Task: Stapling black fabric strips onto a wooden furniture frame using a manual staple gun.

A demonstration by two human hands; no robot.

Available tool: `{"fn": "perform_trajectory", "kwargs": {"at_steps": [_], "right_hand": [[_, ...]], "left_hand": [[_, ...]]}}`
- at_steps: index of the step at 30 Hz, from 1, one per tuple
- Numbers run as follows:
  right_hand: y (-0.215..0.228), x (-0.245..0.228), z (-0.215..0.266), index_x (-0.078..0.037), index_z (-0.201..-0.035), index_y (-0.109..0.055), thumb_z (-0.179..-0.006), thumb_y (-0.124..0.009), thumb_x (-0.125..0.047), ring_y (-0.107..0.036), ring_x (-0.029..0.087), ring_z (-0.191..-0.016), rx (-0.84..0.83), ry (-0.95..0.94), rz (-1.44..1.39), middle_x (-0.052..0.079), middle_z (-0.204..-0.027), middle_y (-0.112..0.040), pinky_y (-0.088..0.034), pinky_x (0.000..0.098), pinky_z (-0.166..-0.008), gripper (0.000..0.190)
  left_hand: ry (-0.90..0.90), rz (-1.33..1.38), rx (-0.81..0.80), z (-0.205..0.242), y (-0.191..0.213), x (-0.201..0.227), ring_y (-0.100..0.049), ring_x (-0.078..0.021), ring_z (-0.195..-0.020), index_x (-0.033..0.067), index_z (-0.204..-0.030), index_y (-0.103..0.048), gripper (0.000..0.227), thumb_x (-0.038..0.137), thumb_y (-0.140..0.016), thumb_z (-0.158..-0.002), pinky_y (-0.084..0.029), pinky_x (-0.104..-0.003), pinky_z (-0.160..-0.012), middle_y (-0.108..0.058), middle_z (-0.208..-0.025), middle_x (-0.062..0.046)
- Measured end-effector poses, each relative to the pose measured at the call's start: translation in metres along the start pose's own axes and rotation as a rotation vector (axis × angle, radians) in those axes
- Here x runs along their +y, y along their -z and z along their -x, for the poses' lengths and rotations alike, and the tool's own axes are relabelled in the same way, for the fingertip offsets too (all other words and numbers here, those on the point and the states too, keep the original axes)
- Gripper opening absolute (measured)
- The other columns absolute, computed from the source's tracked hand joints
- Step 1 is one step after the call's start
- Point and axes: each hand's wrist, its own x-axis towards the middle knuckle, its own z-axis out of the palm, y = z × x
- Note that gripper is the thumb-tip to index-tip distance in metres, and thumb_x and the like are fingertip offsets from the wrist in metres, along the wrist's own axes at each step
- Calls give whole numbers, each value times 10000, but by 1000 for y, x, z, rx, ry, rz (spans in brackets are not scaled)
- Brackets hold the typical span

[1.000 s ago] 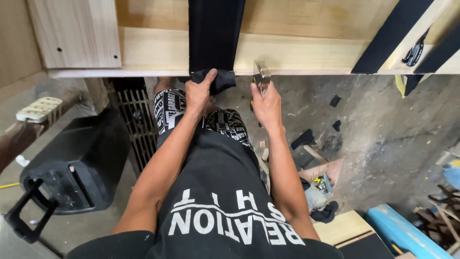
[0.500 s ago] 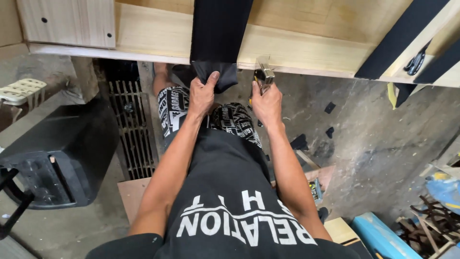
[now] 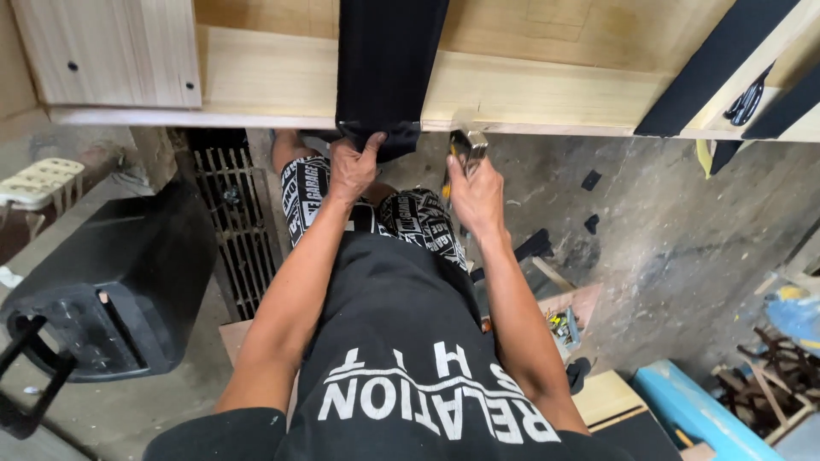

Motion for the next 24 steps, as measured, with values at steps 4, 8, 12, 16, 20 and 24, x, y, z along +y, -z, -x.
{"fn": "perform_trajectory", "kwargs": {"at_steps": [4,8,12,16,20,24], "right_hand": [[-2,-47,37,63,-803,-637,-972,-678,-355,-704,442,-731,-67,-124,50,295,-711,-677,-477,537,-656,453],[-15,-95,40,41,-968,-684,-943,-693,-306,-699,495,-953,-157,-129,41,296,-898,-728,-517,572,-762,348],[-31,-126,29,77,-1058,-652,-952,-643,-237,-670,536,-1048,-198,-137,-15,336,-997,-717,-502,606,-832,332],[-48,-108,16,16,-1053,-656,-953,-656,-281,-663,532,-1025,-204,-167,28,313,-977,-716,-497,613,-786,314],[-59,-103,7,-71,-971,-653,-948,-663,-348,-701,482,-946,-187,-222,96,252,-868,-727,-510,574,-728,278],[-62,-105,10,-105,-936,-652,-946,-662,-385,-729,437,-907,-177,-285,141,210,-832,-736,-540,535,-709,280]], "left_hand": [[15,-23,-1,-4,-4,-5,-732,-295,-885,-51,-919,-787,278,223,-778,-963,-565,-462,-687,-740,-803,-231],[6,-87,-38,-11,5,5,-737,-312,-822,-32,-915,-787,253,219,-786,-947,-564,-462,-667,-733,-788,-223],[-46,-157,-61,-13,12,11,-678,-262,-585,6,-713,-749,255,170,-776,-908,-491,-367,-512,-638,-579,-165],[-47,-205,-64,-16,13,12,-616,-196,-519,24,-651,-726,330,215,-751,-919,-425,-344,-475,-616,-524,-144],[-84,-209,-45,-32,14,48,-706,-326,-569,31,-639,-725,264,144,-767,-874,-477,-355,-479,-647,-543,-154],[-202,-316,-70,-40,21,69,-742,-416,-805,23,-786,-759,118,132,-763,-831,-563,-482,-831,-731,-711,-162]]}}
